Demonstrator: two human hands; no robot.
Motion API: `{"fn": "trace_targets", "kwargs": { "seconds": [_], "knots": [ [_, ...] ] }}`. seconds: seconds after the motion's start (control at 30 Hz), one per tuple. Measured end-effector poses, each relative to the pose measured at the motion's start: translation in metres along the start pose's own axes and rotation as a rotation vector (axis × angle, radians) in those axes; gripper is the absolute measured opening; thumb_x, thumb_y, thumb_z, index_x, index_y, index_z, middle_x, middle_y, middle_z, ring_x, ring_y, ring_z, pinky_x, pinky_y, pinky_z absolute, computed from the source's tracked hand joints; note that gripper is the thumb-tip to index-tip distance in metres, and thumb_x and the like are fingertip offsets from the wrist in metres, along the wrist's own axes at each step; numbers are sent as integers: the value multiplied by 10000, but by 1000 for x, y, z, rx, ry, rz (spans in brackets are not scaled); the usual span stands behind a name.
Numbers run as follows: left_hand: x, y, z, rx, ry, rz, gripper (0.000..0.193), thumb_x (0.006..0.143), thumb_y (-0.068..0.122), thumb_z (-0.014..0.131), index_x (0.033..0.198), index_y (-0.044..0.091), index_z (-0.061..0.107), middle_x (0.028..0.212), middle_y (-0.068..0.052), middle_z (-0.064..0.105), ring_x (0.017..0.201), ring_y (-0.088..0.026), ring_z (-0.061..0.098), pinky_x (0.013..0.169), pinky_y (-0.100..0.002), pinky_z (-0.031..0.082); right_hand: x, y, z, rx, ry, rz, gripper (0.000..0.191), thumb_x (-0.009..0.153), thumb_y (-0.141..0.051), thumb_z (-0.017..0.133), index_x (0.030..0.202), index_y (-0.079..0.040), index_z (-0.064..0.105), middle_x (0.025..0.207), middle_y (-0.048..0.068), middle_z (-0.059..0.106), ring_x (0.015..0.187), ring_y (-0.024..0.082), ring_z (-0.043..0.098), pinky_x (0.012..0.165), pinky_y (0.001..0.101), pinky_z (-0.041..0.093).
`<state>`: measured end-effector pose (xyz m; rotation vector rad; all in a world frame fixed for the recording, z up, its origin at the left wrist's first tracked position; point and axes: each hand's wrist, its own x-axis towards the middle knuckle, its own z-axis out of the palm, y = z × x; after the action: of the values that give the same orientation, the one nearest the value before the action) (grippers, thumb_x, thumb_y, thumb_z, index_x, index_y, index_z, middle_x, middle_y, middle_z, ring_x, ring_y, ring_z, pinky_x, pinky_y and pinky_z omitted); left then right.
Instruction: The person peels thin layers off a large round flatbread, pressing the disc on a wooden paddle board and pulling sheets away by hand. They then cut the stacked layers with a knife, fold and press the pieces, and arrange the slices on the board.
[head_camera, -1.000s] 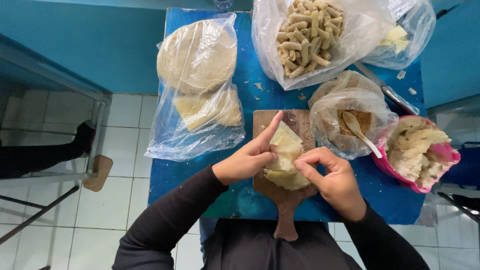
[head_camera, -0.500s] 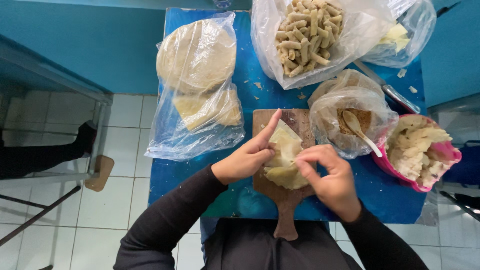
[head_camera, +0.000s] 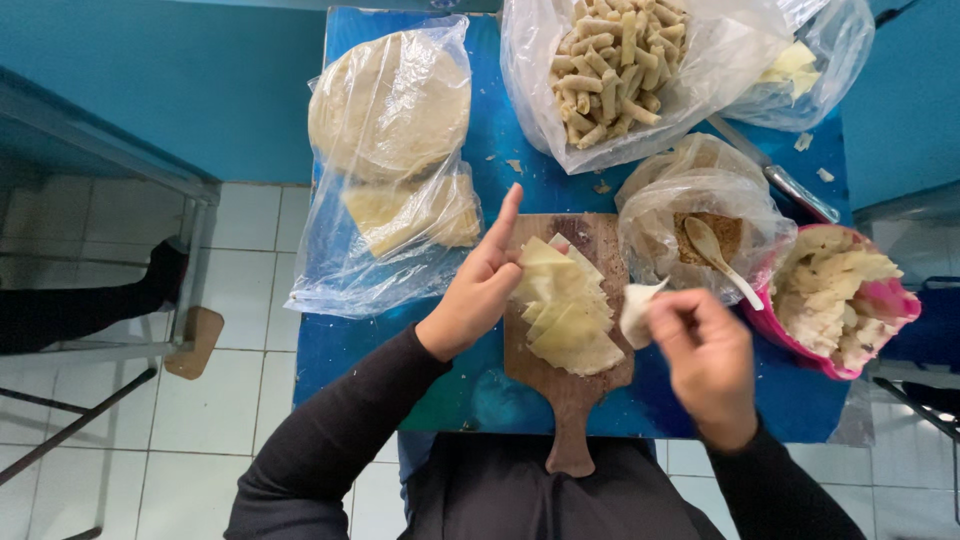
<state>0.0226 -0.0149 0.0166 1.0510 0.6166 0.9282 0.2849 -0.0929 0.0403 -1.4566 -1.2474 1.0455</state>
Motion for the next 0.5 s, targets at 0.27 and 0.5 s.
{"fn": "trace_targets", "kwargs": {
  "seconds": [0.27,0.5],
  "knots": [
    [5,8,-6,-89,68,67,910,960,-64,367,1677,205,-125,1414,-238,621,1269,-245,631,1140,-378,467,-30,-23,33,-596,-262,-655,235,779,-80,774,1003,-47,708,1026,93,724,985,321,685,870,405,534],
    [-17,24,11,-100,-8,-32,932,979,-62,435,1699,199,-96,1354,-196,635,1139,-148,630,994,-292,492,-35,-24,36,-533,-270,-647,255,778,-158,823,979,-67,696,1009,80,717,958,305,685,837,392,537]
  ]
}}
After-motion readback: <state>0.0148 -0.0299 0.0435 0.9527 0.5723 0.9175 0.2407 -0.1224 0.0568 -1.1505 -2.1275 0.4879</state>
